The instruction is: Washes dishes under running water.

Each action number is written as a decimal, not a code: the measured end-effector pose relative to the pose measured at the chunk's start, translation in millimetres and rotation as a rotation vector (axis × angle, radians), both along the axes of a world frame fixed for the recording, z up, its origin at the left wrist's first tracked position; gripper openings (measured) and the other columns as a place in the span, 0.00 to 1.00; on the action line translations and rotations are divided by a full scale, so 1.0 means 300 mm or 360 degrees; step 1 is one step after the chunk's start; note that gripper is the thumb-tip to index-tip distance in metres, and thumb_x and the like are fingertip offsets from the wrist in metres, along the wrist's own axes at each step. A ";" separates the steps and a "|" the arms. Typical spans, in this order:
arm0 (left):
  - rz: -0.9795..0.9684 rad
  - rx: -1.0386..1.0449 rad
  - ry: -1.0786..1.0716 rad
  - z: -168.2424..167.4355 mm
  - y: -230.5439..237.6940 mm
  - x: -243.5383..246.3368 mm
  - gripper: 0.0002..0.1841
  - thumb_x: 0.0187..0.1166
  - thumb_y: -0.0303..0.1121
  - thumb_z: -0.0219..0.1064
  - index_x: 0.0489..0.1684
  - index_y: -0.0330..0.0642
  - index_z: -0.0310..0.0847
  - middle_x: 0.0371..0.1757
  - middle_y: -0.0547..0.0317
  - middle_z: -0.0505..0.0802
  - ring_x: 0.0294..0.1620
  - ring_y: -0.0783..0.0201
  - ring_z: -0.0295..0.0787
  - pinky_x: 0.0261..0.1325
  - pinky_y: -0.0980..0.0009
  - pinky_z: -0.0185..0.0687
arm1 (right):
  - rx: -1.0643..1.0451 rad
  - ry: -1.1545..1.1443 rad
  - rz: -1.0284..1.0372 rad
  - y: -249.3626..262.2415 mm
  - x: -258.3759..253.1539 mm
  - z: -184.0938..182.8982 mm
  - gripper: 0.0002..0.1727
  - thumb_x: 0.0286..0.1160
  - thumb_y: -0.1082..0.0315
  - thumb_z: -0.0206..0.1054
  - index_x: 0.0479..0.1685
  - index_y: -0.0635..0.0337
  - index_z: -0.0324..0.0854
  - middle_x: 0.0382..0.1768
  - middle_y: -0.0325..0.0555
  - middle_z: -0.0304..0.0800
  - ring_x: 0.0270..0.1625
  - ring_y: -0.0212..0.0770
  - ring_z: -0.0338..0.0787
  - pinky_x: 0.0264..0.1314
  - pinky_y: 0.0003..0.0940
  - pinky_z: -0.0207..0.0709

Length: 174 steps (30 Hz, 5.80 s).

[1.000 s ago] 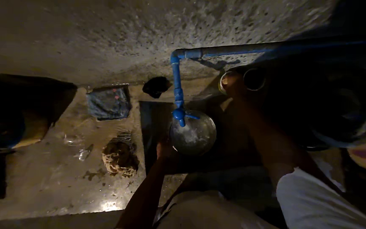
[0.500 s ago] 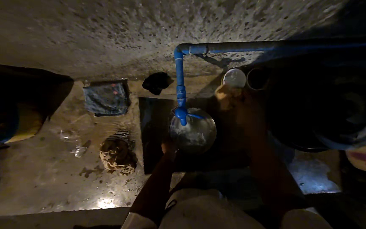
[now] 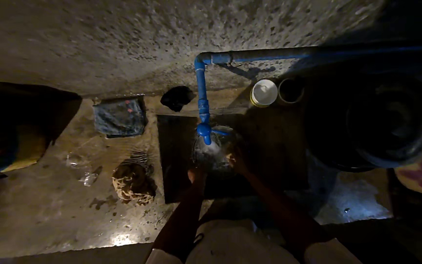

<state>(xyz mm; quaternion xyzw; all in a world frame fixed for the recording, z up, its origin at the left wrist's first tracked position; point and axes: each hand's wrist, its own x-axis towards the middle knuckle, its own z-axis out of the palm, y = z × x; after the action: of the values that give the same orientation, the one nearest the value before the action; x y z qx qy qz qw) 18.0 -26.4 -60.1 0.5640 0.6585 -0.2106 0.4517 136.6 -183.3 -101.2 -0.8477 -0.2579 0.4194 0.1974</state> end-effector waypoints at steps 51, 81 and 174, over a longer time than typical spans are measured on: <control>-0.0092 -0.0431 -0.0698 0.260 0.166 0.015 0.18 0.95 0.36 0.47 0.68 0.32 0.74 0.48 0.53 0.89 0.42 0.68 0.88 0.45 0.71 0.87 | 0.0541 0.0111 0.0863 0.032 -0.014 0.503 0.23 0.79 0.77 0.64 0.74 0.61 0.81 0.75 0.61 0.81 0.78 0.63 0.78 0.81 0.60 0.69; -0.0637 -0.0378 -0.1347 0.474 -0.028 0.038 0.16 0.79 0.23 0.68 0.63 0.32 0.84 0.52 0.60 0.96 0.53 0.74 0.92 0.62 0.73 0.88 | 0.0541 -0.0367 -0.0306 0.140 0.143 0.551 0.20 0.85 0.62 0.62 0.57 0.72 0.87 0.57 0.66 0.90 0.65 0.62 0.87 0.74 0.58 0.74; 0.0192 -0.0450 -0.1224 0.250 0.086 0.037 0.14 0.92 0.30 0.51 0.68 0.33 0.70 0.53 0.50 0.88 0.48 0.59 0.91 0.51 0.62 0.90 | -0.0015 -0.0050 -0.1504 -0.497 -0.277 0.512 0.27 0.84 0.59 0.65 0.75 0.67 0.77 0.72 0.64 0.82 0.77 0.57 0.81 0.83 0.51 0.70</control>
<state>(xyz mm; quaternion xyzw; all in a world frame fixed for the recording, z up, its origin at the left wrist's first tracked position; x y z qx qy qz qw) 29.0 -0.5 14.9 0.4943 0.4382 -0.0459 0.7493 53.3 -332.2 52.4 -0.8793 0.1551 0.2720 0.3589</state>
